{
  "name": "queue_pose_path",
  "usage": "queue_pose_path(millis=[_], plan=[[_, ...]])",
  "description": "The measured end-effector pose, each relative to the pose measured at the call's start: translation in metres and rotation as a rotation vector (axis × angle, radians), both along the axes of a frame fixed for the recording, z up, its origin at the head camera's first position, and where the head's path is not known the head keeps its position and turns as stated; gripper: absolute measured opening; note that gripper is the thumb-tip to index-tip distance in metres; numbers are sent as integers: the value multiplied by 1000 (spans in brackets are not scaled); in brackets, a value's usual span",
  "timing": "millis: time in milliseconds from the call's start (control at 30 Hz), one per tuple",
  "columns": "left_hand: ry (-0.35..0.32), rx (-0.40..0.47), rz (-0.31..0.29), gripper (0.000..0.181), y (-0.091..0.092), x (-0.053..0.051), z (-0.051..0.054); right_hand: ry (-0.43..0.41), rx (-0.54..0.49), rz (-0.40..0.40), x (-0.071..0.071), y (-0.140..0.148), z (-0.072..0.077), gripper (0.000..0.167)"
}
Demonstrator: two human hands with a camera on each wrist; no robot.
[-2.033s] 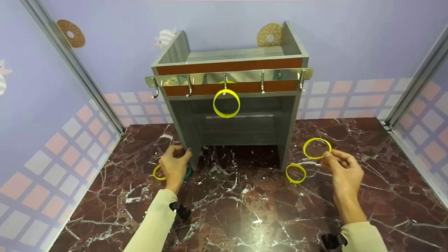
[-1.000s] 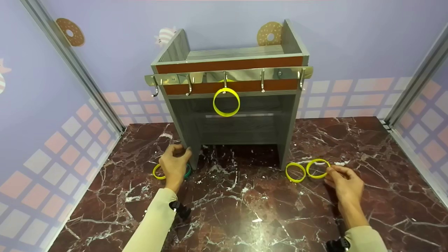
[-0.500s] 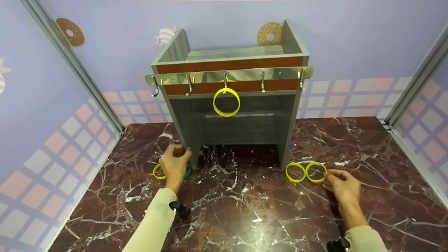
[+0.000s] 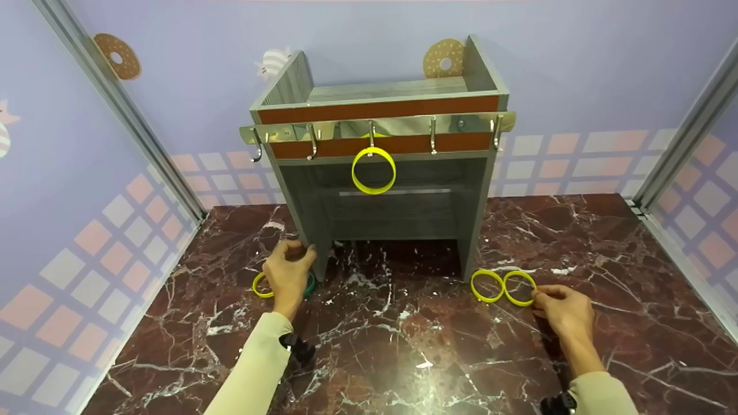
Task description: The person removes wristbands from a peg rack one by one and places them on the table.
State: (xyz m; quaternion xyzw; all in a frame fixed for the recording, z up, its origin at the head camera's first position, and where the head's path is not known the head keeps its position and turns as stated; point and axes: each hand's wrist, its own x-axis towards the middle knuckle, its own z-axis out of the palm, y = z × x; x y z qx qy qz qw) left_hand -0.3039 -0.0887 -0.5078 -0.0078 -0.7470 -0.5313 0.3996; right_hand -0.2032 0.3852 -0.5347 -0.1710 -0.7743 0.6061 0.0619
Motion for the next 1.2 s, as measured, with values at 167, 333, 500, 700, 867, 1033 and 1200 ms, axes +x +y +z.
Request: queue_pose_path(millis=[167, 333, 500, 700, 867, 1033, 1200], plan=[[-10, 2, -4, 15, 0, 0, 3, -6, 80, -15, 0, 0, 0, 31], [-20, -2, 4, 14, 1, 0, 3, 16, 100, -69, 2, -3, 2, 35], [-14, -12, 11, 14, 1, -1, 1, 49, 83, -93, 1, -13, 9, 35], [-5, -1, 0, 15, 1, 0, 1, 153, 65, -81, -5, -31, 25, 38], [-14, 7, 2, 15, 0, 1, 0, 248, 73, -71, -11, -46, 38, 43], [-34, 27, -7, 16, 0, 2, 0, 284, 74, -75, -15, -59, 47, 43], [-45, 44, -19, 15, 0, 3, 1, 318, 71, -62, -16, -67, 52, 39]])
